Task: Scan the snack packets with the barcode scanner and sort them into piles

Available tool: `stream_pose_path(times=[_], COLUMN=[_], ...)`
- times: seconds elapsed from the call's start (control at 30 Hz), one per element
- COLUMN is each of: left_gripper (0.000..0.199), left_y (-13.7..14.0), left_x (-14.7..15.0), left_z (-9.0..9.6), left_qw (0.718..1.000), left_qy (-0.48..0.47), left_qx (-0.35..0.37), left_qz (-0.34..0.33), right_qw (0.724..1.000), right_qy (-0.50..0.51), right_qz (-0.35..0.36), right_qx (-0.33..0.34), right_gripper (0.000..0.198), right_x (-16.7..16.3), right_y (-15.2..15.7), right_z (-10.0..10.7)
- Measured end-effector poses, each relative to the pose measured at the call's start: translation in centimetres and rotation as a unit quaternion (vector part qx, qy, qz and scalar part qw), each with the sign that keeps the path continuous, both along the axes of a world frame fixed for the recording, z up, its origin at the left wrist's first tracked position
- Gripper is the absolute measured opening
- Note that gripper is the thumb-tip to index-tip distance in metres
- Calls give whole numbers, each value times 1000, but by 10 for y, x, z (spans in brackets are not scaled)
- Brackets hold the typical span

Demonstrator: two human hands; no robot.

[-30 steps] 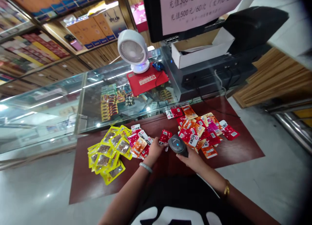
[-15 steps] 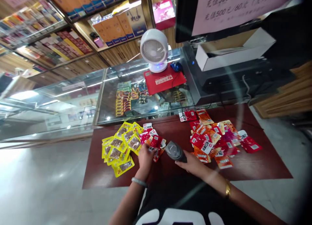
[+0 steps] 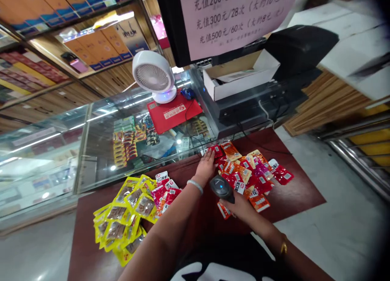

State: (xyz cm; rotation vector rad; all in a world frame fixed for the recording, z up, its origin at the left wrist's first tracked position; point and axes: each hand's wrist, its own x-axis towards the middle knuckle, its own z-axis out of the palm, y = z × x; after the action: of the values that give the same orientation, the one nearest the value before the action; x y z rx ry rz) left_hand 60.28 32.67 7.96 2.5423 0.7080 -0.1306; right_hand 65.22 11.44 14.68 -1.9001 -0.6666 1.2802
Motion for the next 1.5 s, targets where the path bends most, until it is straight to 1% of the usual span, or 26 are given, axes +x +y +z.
stream_pose_path(times=[0.07, 0.13, 0.23, 0.3, 0.4, 0.47, 0.57, 0.63, 0.73, 0.83, 0.9, 1.0, 1.13, 1.2, 1.27, 1.3, 1.37, 1.4, 1.43, 1.47, 1.5], left_gripper=[76, 77, 72, 68, 56, 48, 50, 50, 39, 36, 33, 31, 32, 34, 40, 44, 54, 58, 59, 57, 53], left_y=[0, -6, -26, -43, -67, -77, -83, -84, -84, -85, -87, -93, -95, -90, -81, -75, -66, -62, -61, -61, -63], left_x=[4, -8, -50, -84, -125, -139, -143, -140, -139, -143, -146, -147, -155, -168, -188, -197, -207, -206, -199, -187, -171], left_z=[-2, -2, 2, 7, 15, 18, 20, 19, 19, 18, 20, 25, 37, 45, 53, 57, 63, 64, 64, 63, 61], left_qw=[998, 995, 994, 995, 997, 997, 988, 982, 980, 979, 979, 979, 979, 975, 964, 954, 926, 918, 918, 929, 945], left_qy=[58, 99, 96, 80, 63, 60, 75, 94, 123, 153, 167, 171, 153, 149, 149, 149, 130, 115, 97, 81, 67], left_qx=[18, 28, 45, 49, 35, 34, 55, 61, 48, 22, 11, 9, 14, 16, 34, 57, 135, 162, 171, 160, 135], left_qz=[8, 0, -29, -26, 4, 45, 125, 152, 149, 134, 120, 111, 135, 166, 218, 252, 327, 344, 344, 325, 291], right_qw=[1000, 1000, 999, 999, 999, 998, 997, 996, 995, 994, 994, 993, 993, 992, 991, 991, 992, 992, 993, 993, 994], right_qy=[-11, -21, -30, -30, -22, -16, -15, -15, -15, -14, -12, -12, -15, -14, -11, -10, -10, -11, -11, -12, -14], right_qz=[-9, -10, -2, 9, 32, 49, 73, 86, 98, 106, 111, 116, 121, 125, 128, 128, 124, 120, 117, 114, 110], right_qx=[-8, -16, -22, -18, -14, -17, -18, -17, -21, -19, -14, -6, 5, 14, 21, 24, 28, 29, 29, 28, 25], right_gripper=[42, 43, 46, 45, 42, 40, 45, 48, 51, 53, 51, 44, 43, 46, 49, 51, 51, 50, 49, 49, 48], right_x=[5, 7, 6, 2, -6, -13, -21, -25, -28, -28, -29, -31, -31, -29, -27, -25, -21, -19, -17, -14, -12], right_y=[-2, -4, -7, -10, -19, -26, -36, -41, -46, -48, -49, -49, -52, -54, -56, -58, -62, -65, -68, -71, -75], right_z=[1, 0, -3, -6, -8, -7, -5, -5, -5, -6, -5, -2, 5, 8, 10, 10, 10, 9, 7, 6, 4])
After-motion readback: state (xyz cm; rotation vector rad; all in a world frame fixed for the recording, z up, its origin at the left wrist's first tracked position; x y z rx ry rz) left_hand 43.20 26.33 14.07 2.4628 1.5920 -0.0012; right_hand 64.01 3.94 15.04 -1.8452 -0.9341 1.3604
